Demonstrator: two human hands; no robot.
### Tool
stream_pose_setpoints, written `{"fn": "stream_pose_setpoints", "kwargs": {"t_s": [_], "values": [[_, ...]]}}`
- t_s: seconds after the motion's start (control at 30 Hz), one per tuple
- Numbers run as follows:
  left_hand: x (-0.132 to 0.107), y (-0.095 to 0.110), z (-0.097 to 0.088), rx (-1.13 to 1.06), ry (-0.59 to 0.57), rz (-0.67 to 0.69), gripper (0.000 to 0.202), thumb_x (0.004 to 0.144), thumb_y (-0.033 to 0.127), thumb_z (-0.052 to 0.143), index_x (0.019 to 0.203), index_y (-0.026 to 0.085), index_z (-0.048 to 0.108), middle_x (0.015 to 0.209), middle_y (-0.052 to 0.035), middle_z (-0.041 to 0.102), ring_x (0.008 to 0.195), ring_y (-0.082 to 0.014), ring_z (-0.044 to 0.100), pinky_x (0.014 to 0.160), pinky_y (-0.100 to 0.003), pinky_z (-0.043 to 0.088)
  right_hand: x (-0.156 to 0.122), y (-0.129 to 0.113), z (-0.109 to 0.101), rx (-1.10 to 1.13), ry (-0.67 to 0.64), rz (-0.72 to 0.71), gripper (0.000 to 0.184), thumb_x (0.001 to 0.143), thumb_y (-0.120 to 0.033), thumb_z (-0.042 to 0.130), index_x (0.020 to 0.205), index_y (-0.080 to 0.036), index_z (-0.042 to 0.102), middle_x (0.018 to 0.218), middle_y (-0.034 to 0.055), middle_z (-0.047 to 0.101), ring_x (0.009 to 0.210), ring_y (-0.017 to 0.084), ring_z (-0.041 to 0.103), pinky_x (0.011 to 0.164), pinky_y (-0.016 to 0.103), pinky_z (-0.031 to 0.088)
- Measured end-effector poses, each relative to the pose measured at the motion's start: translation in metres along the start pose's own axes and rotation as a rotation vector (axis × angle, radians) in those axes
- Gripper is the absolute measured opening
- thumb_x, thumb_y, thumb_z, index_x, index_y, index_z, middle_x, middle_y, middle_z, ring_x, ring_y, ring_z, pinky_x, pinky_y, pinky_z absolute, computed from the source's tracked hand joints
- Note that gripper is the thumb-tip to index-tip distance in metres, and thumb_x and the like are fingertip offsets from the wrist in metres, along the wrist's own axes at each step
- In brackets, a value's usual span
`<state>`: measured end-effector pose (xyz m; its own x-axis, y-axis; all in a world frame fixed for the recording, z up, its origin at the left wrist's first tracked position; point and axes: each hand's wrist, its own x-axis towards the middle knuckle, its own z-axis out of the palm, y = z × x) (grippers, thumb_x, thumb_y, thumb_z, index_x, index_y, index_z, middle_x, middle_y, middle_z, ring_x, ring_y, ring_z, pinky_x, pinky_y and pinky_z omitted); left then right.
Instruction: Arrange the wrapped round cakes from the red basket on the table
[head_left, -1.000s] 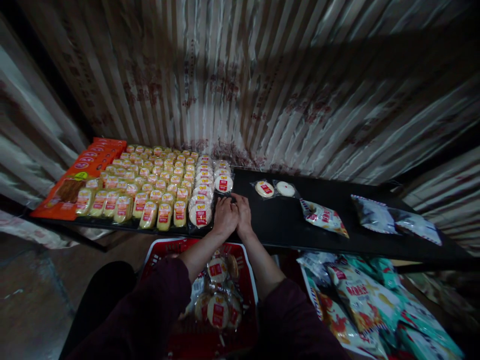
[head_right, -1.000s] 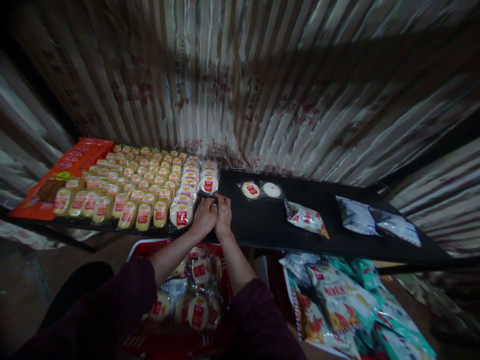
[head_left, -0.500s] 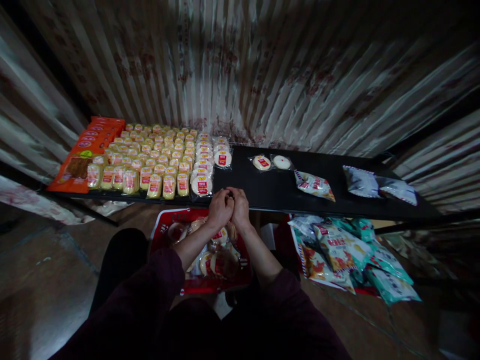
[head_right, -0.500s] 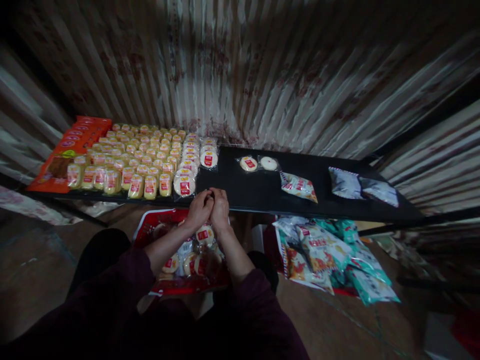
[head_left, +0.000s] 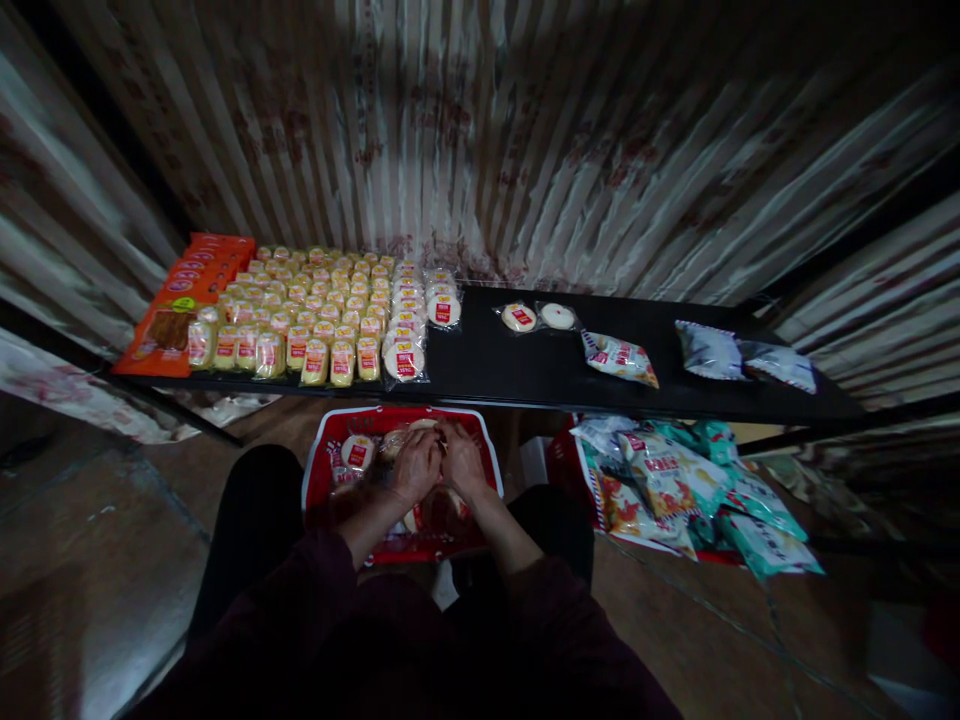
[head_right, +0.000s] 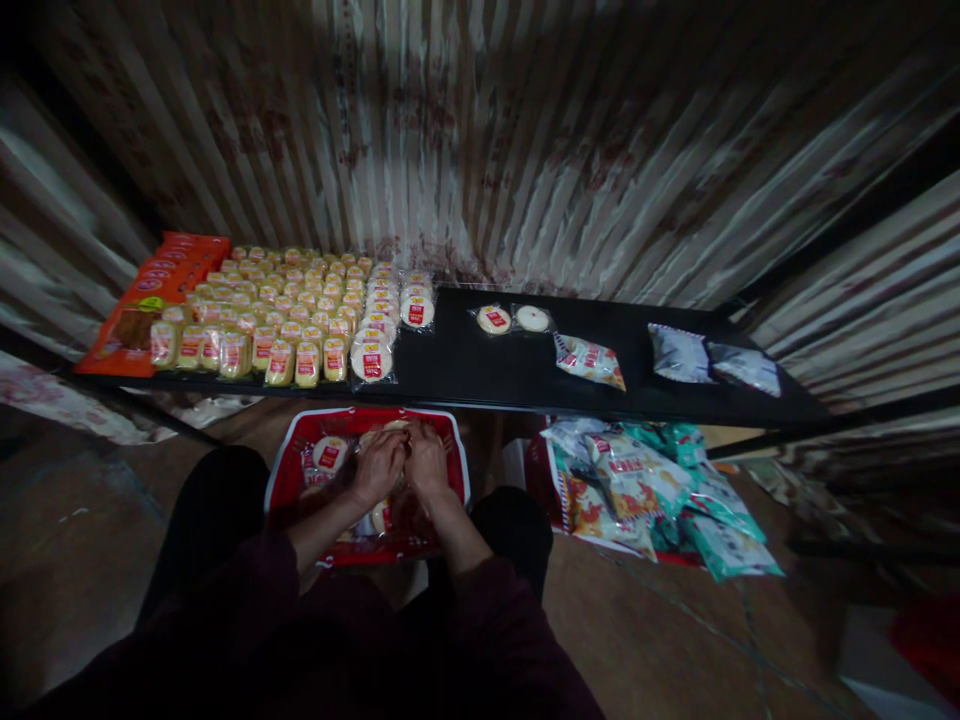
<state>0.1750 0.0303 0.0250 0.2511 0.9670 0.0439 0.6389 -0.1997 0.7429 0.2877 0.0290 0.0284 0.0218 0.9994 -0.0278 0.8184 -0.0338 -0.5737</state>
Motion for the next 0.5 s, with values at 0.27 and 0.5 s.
{"fn": "stream_pose_setpoints", "kwargs": {"t_s": [0.27, 0.5], "values": [[0.0, -0.038, 0.038, -0.008, -0.222, -0.464, 0.048, 0.076, 0.0, 0.046, 0.121, 0.012, 0.056, 0.126, -0.0165, 0.06, 0.119, -0.0224, 0.055, 0.101, -0.03, 0.039, 0.005, 0.025, 0.013, -0.196, -0.283, 0.297, 0.033, 0.082, -0.01, 0.049, 0.112, -0.011, 0.063, 0.103, 0.0153, 0.071, 0.098, 0.022, 0.067, 0.08, 0.025, 0.05], [0.008, -0.043, 0.05, -0.052, -0.247, -0.489, 0.056, 0.075, 0.003, 0.046, 0.13, 0.012, 0.05, 0.132, -0.0154, 0.057, 0.122, -0.0214, 0.053, 0.103, -0.028, 0.037, 0.002, 0.028, 0.025, -0.217, -0.299, 0.333, 0.038, 0.083, -0.012, 0.048, 0.119, -0.01, 0.059, 0.103, 0.0169, 0.071, 0.098, 0.024, 0.068, 0.079, 0.027, 0.051]]}}
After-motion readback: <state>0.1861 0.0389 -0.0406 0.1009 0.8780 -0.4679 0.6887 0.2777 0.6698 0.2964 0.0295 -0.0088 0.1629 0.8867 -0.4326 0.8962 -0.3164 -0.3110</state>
